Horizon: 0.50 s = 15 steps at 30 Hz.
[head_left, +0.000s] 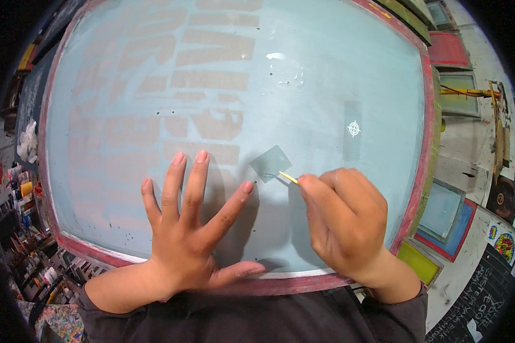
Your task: The person performs screen printing by applying ink to a screen, using a squeegee to spread the ink, and scraping the surface with a small tool. They repeatedly wipe the screen with a cloth and use a brush to clean or adjust the ink pattern.
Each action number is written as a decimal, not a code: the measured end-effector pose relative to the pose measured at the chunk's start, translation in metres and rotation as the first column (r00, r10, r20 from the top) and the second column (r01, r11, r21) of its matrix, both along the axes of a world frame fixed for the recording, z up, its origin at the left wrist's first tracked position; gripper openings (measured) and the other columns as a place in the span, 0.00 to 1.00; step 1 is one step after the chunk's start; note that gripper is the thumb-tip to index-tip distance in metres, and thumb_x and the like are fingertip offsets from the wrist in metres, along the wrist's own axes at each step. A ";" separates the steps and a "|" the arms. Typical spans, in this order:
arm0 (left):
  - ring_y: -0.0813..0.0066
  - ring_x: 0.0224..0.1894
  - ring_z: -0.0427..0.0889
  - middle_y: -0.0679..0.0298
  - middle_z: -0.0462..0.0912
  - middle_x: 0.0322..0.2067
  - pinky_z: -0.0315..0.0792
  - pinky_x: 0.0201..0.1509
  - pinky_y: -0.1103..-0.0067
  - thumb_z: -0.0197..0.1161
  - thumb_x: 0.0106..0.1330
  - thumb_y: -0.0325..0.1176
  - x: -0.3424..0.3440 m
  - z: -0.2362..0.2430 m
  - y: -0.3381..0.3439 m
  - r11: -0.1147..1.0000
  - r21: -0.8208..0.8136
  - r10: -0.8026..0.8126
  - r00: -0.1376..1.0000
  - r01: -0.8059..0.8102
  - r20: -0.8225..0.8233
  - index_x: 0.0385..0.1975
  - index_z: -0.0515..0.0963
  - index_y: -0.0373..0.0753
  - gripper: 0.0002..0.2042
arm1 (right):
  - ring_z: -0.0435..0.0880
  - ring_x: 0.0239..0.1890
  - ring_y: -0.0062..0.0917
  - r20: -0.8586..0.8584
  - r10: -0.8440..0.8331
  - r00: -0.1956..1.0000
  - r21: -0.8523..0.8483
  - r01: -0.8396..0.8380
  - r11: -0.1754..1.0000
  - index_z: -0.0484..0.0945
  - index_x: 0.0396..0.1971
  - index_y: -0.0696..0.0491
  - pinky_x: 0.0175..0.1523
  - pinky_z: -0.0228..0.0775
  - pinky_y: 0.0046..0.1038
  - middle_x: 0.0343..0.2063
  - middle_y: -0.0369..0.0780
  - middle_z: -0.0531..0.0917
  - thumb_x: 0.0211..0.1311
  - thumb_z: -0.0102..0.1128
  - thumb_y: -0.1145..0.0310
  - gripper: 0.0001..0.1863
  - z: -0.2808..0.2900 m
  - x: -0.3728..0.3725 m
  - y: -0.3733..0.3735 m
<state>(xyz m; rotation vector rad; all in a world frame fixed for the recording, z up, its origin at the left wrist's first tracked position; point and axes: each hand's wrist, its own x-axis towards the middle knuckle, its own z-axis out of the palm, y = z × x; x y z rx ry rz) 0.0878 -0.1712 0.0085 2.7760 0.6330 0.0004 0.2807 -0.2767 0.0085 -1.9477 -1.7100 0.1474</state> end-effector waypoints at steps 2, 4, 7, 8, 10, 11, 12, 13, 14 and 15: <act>0.40 0.66 0.50 0.40 0.54 0.63 0.34 0.62 0.48 0.48 0.49 0.73 0.000 0.001 0.001 0.999 0.016 -0.028 0.999 0.028 -0.044 0.58 0.70 0.50 0.41 | 0.71 0.18 0.31 -0.101 0.045 0.994 0.015 -0.044 0.999 0.76 0.30 0.62 0.21 0.59 0.28 0.19 0.41 0.73 0.38 0.60 0.86 0.14 0.003 -0.001 -0.003; 0.40 0.66 0.49 0.40 0.54 0.63 0.34 0.62 0.48 0.48 0.49 0.73 0.001 0.002 0.000 0.999 0.020 -0.024 0.999 0.025 -0.047 0.58 0.71 0.50 0.41 | 0.71 0.18 0.31 -0.109 0.055 0.993 0.027 -0.052 0.998 0.76 0.30 0.63 0.21 0.60 0.28 0.19 0.41 0.73 0.37 0.60 0.87 0.14 0.001 0.000 -0.004; 0.42 0.65 0.52 0.41 0.57 0.62 0.25 0.65 0.51 0.45 0.52 0.72 0.003 0.001 -0.002 1.000 0.002 0.004 1.000 -0.004 -0.016 0.58 0.71 0.52 0.38 | 0.69 0.17 0.29 -0.081 0.073 0.994 0.081 -0.066 0.995 0.74 0.29 0.60 0.20 0.59 0.28 0.17 0.39 0.67 0.36 0.58 0.81 0.13 -0.012 -0.001 -0.006; 0.42 0.66 0.52 0.41 0.57 0.62 0.25 0.65 0.51 0.45 0.52 0.72 0.003 0.002 -0.002 1.000 -0.001 0.004 1.000 -0.004 -0.015 0.58 0.71 0.52 0.38 | 0.68 0.17 0.27 -0.065 0.079 0.995 0.104 -0.072 0.992 0.74 0.28 0.59 0.19 0.58 0.28 0.17 0.37 0.65 0.36 0.58 0.78 0.13 -0.015 -0.001 -0.005; 0.43 0.66 0.51 0.42 0.57 0.62 0.25 0.65 0.51 0.46 0.52 0.72 0.003 0.001 -0.003 1.000 -0.007 0.007 1.000 -0.007 -0.010 0.58 0.71 0.52 0.38 | 0.67 0.17 0.27 -0.047 0.076 0.996 0.108 -0.070 0.992 0.73 0.28 0.59 0.19 0.58 0.27 0.17 0.37 0.64 0.36 0.57 0.79 0.12 -0.014 -0.001 -0.003; 0.43 0.66 0.51 0.42 0.57 0.62 0.25 0.65 0.51 0.46 0.52 0.71 0.003 0.001 -0.003 1.000 -0.008 0.007 1.000 -0.007 -0.006 0.58 0.70 0.52 0.38 | 0.67 0.17 0.27 -0.037 0.074 0.997 0.110 -0.069 0.991 0.73 0.27 0.59 0.19 0.58 0.27 0.17 0.37 0.64 0.36 0.57 0.79 0.12 -0.014 -0.002 -0.003; 0.43 0.66 0.51 0.42 0.57 0.62 0.26 0.65 0.51 0.46 0.52 0.71 0.003 0.001 -0.003 1.000 -0.009 0.009 1.000 -0.009 -0.002 0.58 0.70 0.52 0.38 | 0.67 0.17 0.27 -0.032 0.074 0.997 0.112 -0.070 0.991 0.73 0.27 0.59 0.19 0.58 0.27 0.17 0.37 0.64 0.36 0.57 0.79 0.12 -0.014 -0.002 -0.002; 0.42 0.66 0.50 0.41 0.55 0.63 0.29 0.64 0.49 0.47 0.51 0.72 0.003 0.001 -0.003 1.000 0.000 -0.003 1.000 0.003 -0.019 0.58 0.70 0.51 0.39 | 0.67 0.17 0.27 -0.026 0.073 0.997 0.114 -0.070 0.991 0.73 0.27 0.59 0.19 0.58 0.27 0.17 0.37 0.64 0.36 0.57 0.79 0.11 -0.014 -0.002 -0.002; 0.41 0.67 0.48 0.41 0.53 0.64 0.33 0.62 0.48 0.49 0.50 0.72 0.002 0.002 -0.003 1.000 0.008 -0.015 0.999 0.015 -0.036 0.59 0.70 0.50 0.40 | 0.66 0.17 0.27 -0.021 0.073 0.997 0.116 -0.070 0.991 0.73 0.26 0.59 0.19 0.58 0.27 0.17 0.37 0.63 0.36 0.57 0.79 0.11 -0.014 -0.003 -0.001; 0.41 0.67 0.47 0.40 0.51 0.64 0.37 0.61 0.46 0.50 0.48 0.72 0.001 0.004 -0.004 1.000 0.011 -0.028 0.998 0.029 -0.056 0.59 0.69 0.49 0.42 | 0.66 0.17 0.27 -0.017 0.075 0.997 0.108 -0.073 0.991 0.73 0.26 0.58 0.19 0.58 0.27 0.17 0.37 0.64 0.36 0.57 0.79 0.11 -0.013 -0.004 -0.003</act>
